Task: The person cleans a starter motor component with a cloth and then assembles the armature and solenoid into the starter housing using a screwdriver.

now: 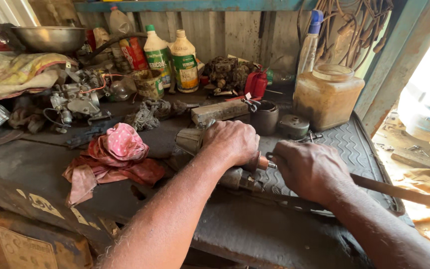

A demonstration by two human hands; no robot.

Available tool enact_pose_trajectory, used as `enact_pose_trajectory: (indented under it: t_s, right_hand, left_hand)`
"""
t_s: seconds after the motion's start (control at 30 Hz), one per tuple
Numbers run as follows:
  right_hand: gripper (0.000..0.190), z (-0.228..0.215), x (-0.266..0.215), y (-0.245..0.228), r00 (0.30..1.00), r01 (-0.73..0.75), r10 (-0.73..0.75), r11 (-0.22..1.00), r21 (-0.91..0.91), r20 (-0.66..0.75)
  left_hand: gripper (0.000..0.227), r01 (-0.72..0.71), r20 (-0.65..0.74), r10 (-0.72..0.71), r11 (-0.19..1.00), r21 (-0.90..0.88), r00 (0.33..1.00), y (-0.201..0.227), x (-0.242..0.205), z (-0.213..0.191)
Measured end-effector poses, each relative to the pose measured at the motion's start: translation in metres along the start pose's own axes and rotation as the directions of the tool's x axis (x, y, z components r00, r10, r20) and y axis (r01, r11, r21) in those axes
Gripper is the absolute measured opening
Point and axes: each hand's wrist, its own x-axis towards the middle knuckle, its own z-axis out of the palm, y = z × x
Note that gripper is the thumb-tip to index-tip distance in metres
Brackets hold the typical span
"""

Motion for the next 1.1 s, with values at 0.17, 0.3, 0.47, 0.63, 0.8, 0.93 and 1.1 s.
enact_pose_trajectory:
  t_s: [0.17,0.3,0.47,0.63,0.8,0.93,1.1]
  right_hand:
    - [0.023,0.002,0.001,-0.002,0.999,0.014,-0.011,0.998,-0.06,0.053]
    - [0.024,-0.001,0.0,0.0,0.999,-0.023,0.024,1.0,-0.004,0.041]
    - [0.026,0.002,-0.001,0.001,0.999,0.01,-0.009,0.999,-0.039,0.036]
    - [0.023,0.001,0.0,0.0,1.0,0.018,-0.018,1.0,-0.016,0.021]
    - [0.022,0.003,0.004,-0.002,0.999,0.011,-0.009,0.999,-0.034,0.038]
    - [0.019,0.007,0.006,-0.002,0.996,0.09,-0.09,0.995,-0.034,-0.02]
    - [0.019,0.004,0.0,0.003,0.987,0.154,-0.154,0.988,-0.003,-0.052]
  left_hand:
    - [0.042,0.008,0.015,-0.008,1.0,-0.013,1.0,0.002,-0.002,-0.003]
    - [0.042,0.03,0.058,-0.03,1.0,0.003,0.998,0.003,-0.002,-0.006]
    - [0.041,0.018,0.038,-0.018,1.0,-0.008,0.999,0.002,0.0,-0.003]
    - [0.039,0.051,0.056,-0.05,0.999,-0.015,0.997,0.0,0.002,-0.001]
    - [0.039,0.028,0.03,-0.027,0.999,-0.03,0.999,0.0,0.005,0.001]
    - [0.037,0.025,0.008,-0.025,0.999,-0.022,1.0,0.002,0.001,-0.005]
    - [0.039,0.055,0.047,-0.055,0.998,-0.003,0.997,0.006,-0.005,-0.013]
